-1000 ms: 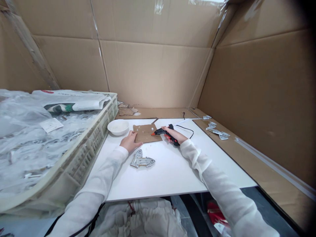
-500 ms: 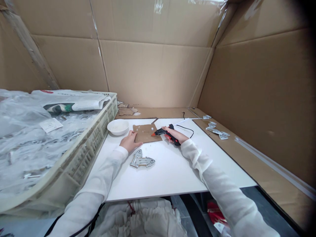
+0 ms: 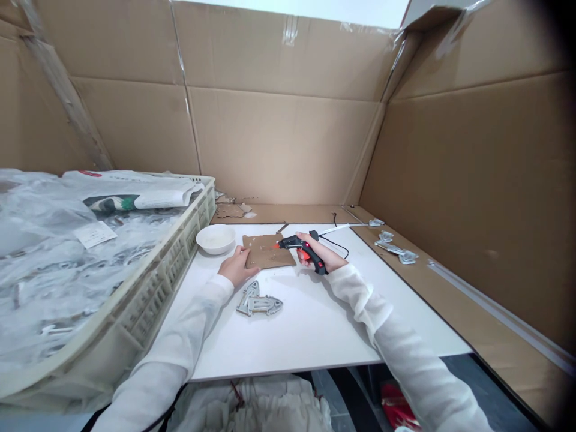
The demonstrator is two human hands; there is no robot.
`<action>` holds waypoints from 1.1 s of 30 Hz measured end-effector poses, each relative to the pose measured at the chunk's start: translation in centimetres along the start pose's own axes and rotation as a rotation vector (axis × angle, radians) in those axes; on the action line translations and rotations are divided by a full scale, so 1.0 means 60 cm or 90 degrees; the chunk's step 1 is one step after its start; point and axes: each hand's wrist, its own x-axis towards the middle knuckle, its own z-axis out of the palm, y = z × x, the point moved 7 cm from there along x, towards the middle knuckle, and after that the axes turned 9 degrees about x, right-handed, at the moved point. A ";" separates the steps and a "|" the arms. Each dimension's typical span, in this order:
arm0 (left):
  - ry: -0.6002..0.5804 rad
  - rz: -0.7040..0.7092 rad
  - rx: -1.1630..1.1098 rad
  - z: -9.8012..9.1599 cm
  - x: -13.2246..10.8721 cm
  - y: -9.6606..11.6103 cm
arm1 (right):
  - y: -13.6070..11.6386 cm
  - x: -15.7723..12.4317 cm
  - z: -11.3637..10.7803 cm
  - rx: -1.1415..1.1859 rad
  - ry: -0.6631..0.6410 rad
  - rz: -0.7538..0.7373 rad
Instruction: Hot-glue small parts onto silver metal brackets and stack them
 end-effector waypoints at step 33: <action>0.048 0.000 -0.180 0.008 0.024 -0.031 | 0.004 0.005 -0.079 0.029 0.229 -0.135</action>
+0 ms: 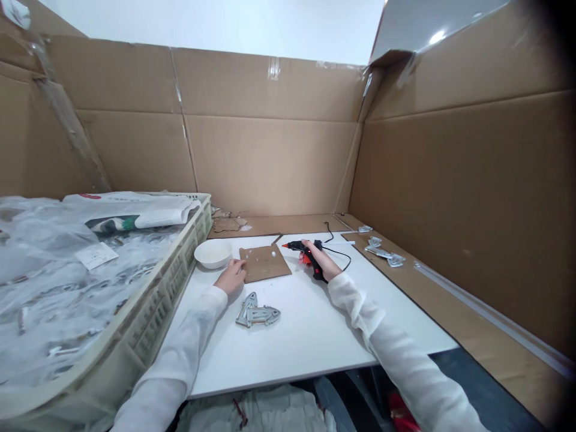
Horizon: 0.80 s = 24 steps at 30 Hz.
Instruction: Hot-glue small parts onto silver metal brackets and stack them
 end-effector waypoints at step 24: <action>-0.003 0.024 0.091 -0.004 -0.013 0.024 | 0.026 0.006 0.027 -0.051 -0.092 0.070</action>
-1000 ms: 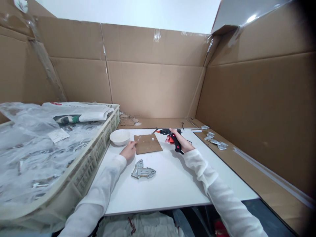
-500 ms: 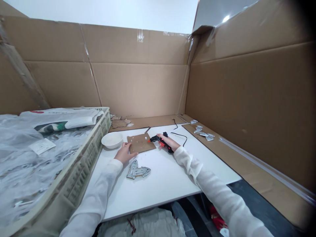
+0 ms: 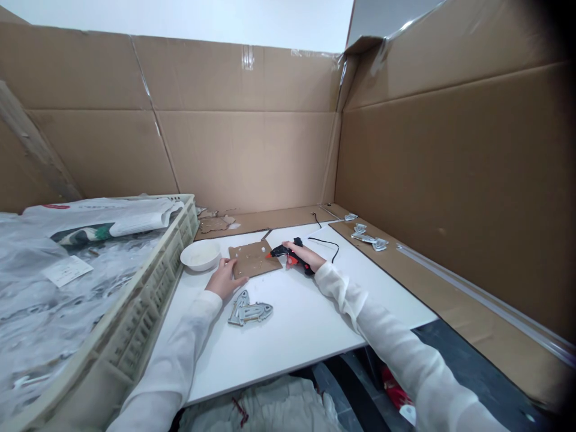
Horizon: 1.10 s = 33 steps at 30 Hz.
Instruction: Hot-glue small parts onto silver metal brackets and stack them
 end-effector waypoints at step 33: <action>-0.021 -0.010 0.037 0.003 0.000 0.000 | 0.001 0.007 -0.009 -0.109 0.031 -0.021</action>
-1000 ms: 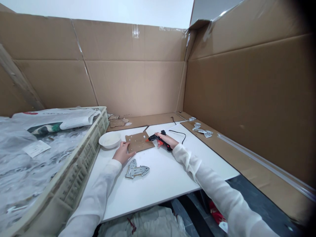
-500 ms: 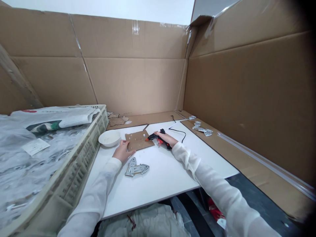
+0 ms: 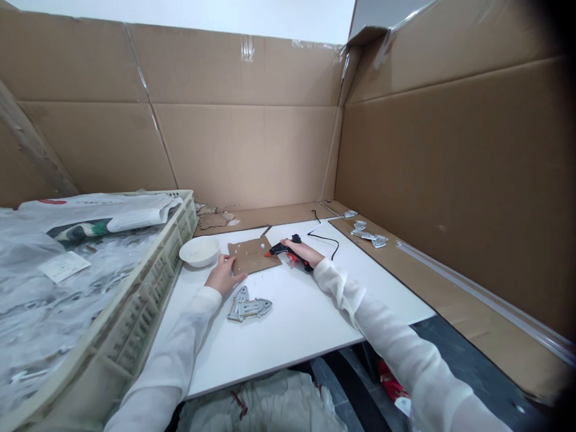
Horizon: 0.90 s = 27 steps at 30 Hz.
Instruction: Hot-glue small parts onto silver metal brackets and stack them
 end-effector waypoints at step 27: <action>-0.003 0.005 0.011 0.002 0.000 -0.001 | 0.001 -0.003 -0.005 0.023 -0.009 0.009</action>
